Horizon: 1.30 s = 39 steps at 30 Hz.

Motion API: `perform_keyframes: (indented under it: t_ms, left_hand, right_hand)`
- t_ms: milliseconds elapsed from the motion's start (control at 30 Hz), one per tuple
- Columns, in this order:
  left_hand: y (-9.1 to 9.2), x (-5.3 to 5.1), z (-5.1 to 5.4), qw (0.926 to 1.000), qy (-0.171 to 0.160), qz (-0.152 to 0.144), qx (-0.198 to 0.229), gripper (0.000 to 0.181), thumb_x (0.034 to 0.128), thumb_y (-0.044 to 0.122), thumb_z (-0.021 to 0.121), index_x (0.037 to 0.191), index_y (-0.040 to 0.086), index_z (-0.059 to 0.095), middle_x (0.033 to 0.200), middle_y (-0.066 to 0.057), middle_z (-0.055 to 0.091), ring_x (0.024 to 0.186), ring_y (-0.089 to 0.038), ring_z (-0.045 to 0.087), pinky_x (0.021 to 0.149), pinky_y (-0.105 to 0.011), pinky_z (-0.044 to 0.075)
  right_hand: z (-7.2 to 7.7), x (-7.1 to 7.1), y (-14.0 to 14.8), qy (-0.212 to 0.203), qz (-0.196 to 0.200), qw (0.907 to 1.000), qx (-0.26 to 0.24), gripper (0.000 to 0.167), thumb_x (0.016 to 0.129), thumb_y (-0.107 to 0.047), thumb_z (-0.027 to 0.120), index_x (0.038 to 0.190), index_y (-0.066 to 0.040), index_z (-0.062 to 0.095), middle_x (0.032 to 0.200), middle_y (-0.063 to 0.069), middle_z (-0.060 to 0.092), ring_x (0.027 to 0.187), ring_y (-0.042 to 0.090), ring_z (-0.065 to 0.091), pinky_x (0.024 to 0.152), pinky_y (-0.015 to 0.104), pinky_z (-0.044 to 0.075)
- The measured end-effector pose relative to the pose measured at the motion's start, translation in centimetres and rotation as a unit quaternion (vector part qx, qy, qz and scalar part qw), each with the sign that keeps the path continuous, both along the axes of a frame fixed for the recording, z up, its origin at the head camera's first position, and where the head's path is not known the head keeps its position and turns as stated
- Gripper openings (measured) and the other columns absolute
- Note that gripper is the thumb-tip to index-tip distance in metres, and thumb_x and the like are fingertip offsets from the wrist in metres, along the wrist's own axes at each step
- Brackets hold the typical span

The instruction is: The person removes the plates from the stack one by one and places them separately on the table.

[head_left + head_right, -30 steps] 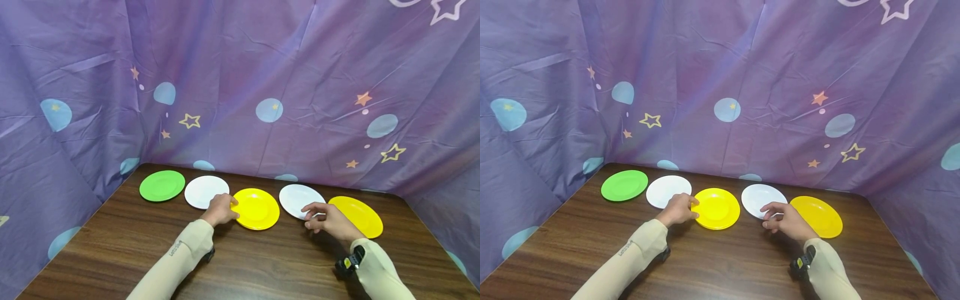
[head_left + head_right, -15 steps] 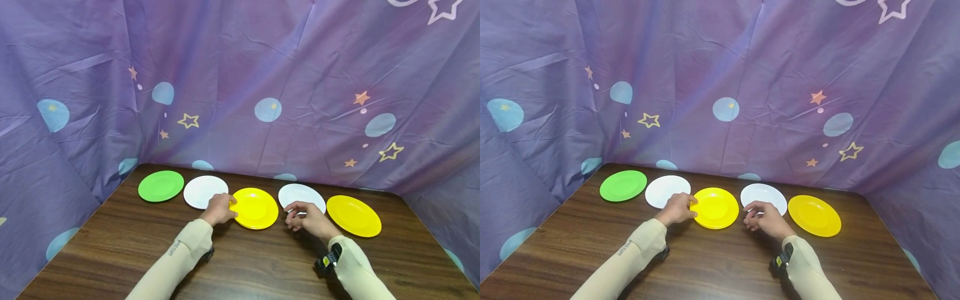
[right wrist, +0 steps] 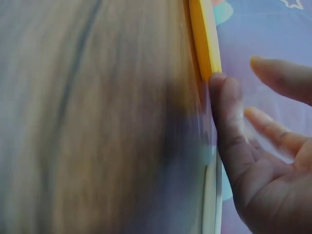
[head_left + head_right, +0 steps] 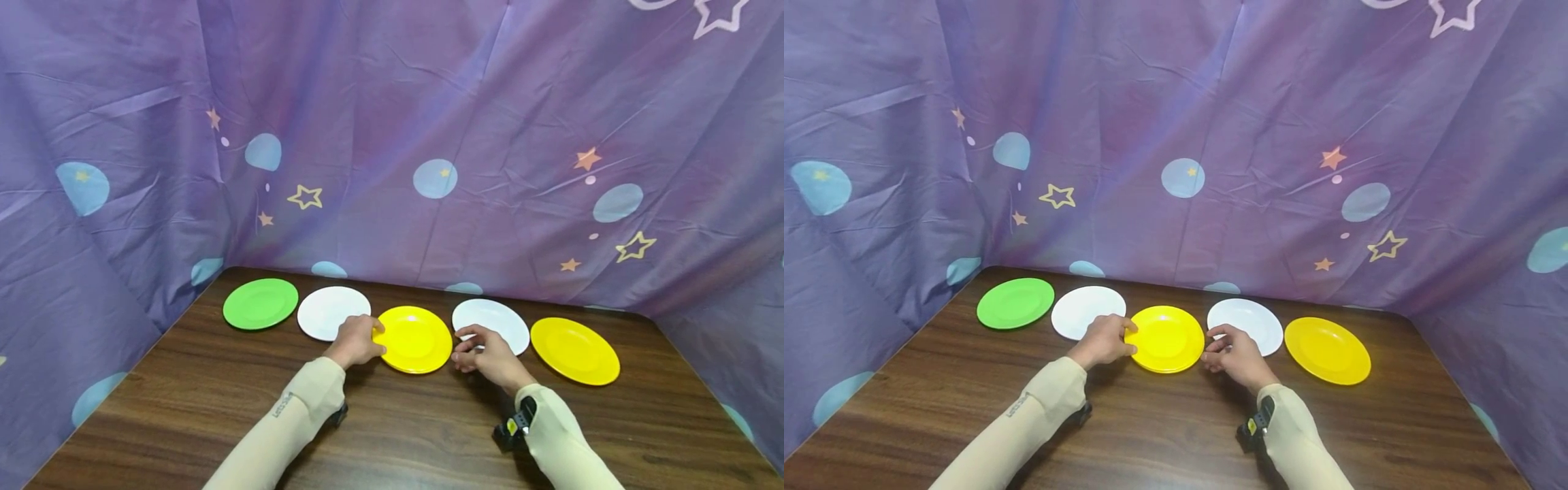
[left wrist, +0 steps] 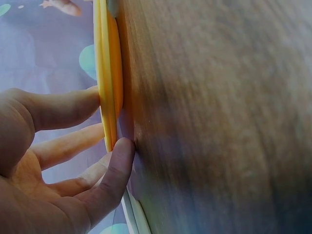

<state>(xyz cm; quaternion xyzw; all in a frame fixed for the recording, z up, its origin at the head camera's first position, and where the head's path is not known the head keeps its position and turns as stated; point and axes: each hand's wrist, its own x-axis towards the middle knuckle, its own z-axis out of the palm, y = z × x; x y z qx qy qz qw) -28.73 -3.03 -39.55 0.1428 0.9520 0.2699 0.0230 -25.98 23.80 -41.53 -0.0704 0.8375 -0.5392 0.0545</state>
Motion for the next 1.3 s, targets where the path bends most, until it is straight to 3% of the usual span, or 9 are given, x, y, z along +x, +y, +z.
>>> perform_keyframes:
  t_ms: [200, 533, 867, 1300]
  left_hand:
    - [-0.1, 0.0, 0.1, 1.0000, 0.009, 0.000, -0.002, 0.038, 0.0807, 0.016, 0.083, 0.115, 0.002, 0.073, 0.116, -0.016, 0.073, 0.113, -0.035, 0.063, 0.101, -0.046, 0.049]
    - [0.0, 0.2, 0.2, 0.9998, 0.012, 0.001, -0.013, 0.036, 0.0809, 0.016, 0.083, 0.113, 0.003, 0.074, 0.113, -0.014, 0.074, 0.110, -0.032, 0.064, 0.100, -0.045, 0.050]
    - [0.3, 0.6, 0.3, 0.9947, 0.084, -0.023, -0.055, 0.028, 0.0789, 0.017, 0.084, 0.104, 0.007, 0.078, 0.105, -0.008, 0.078, 0.103, -0.032, 0.068, 0.091, -0.043, 0.054]
    - [0.1, 0.9, 0.2, 0.9921, 0.109, -0.021, -0.059, 0.021, 0.0763, 0.020, 0.085, 0.095, 0.010, 0.081, 0.094, -0.006, 0.079, 0.090, -0.030, 0.069, 0.080, -0.039, 0.054]
  right_hand:
    - [-0.3, -0.2, -1.0, -0.002, -0.022, 0.9994, 0.027, 0.043, 0.083, 0.007, 0.071, 0.122, 0.010, 0.054, 0.089, 0.020, 0.070, 0.070, 0.018, 0.069, 0.067, 0.032, 0.061]
    - [-0.2, -0.1, -1.5, -0.017, -0.027, 0.9992, 0.023, 0.046, 0.082, 0.005, 0.073, 0.123, 0.010, 0.053, 0.087, 0.016, 0.069, 0.072, 0.018, 0.071, 0.071, 0.031, 0.061]
    - [0.2, -0.2, -1.7, -0.001, -0.049, 0.9953, 0.084, 0.054, 0.078, -0.005, 0.080, 0.125, 0.004, 0.056, 0.087, 0.014, 0.069, 0.074, 0.015, 0.061, 0.068, 0.025, 0.048]
    - [0.0, -0.4, -1.8, -0.006, -0.057, 0.9954, 0.077, 0.052, 0.078, -0.004, 0.080, 0.124, 0.003, 0.056, 0.084, 0.010, 0.063, 0.071, 0.016, 0.057, 0.064, 0.025, 0.047]
